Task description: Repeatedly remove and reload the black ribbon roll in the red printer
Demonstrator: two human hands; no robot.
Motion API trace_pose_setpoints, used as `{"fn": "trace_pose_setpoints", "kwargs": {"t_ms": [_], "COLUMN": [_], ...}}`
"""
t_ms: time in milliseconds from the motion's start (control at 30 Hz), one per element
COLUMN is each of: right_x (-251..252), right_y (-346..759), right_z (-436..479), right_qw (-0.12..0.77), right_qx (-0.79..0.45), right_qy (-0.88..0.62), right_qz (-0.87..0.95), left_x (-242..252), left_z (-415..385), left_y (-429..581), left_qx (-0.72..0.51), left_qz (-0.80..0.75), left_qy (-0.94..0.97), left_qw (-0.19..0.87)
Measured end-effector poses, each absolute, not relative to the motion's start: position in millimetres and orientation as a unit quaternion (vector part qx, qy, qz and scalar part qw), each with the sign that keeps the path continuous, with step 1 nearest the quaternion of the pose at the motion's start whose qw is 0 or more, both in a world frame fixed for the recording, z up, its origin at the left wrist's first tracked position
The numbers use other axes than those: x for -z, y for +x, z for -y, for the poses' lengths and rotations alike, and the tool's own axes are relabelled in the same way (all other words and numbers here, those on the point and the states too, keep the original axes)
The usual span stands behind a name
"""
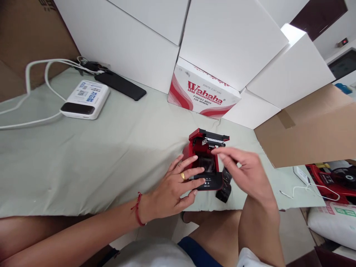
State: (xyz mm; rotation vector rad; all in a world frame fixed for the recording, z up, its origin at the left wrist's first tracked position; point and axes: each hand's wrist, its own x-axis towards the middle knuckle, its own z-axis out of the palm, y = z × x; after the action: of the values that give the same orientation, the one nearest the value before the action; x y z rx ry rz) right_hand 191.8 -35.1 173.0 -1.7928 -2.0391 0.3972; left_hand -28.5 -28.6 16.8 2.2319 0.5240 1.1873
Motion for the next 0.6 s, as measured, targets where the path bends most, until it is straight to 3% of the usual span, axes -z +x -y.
{"fn": "trace_pose_setpoints", "kwargs": {"t_ms": [67, 133, 300, 467, 600], "right_x": [-174.6, -167.4, -140.0, -141.1, -131.6], "right_y": [194.4, 198.6, 207.2, 194.0, 182.9], "right_z": [33.6, 23.0, -4.0, 13.8, 30.4], "right_qw": [0.275, 0.275, 0.168, 0.270, 0.235], "right_qx": [-0.028, 0.042, 0.004, 0.131, 0.157], "right_qy": [-0.656, -0.640, -0.619, -0.571, -0.561], "right_qz": [0.702, 0.716, 0.767, 0.764, 0.778], "left_x": [-16.2, -15.2, -15.3, -19.4, -20.9], "left_z": [31.7, 35.0, 41.2, 36.7, 33.9], "left_y": [-28.4, -27.8, -25.5, -25.7, -25.9], "left_qx": [-0.429, -0.418, -0.423, -0.472, -0.477], "left_qz": [-0.184, -0.165, -0.151, -0.197, -0.215], "left_qy": [0.850, 0.864, 0.869, 0.843, 0.835], "left_qw": [0.246, 0.229, 0.208, 0.168, 0.171]}}
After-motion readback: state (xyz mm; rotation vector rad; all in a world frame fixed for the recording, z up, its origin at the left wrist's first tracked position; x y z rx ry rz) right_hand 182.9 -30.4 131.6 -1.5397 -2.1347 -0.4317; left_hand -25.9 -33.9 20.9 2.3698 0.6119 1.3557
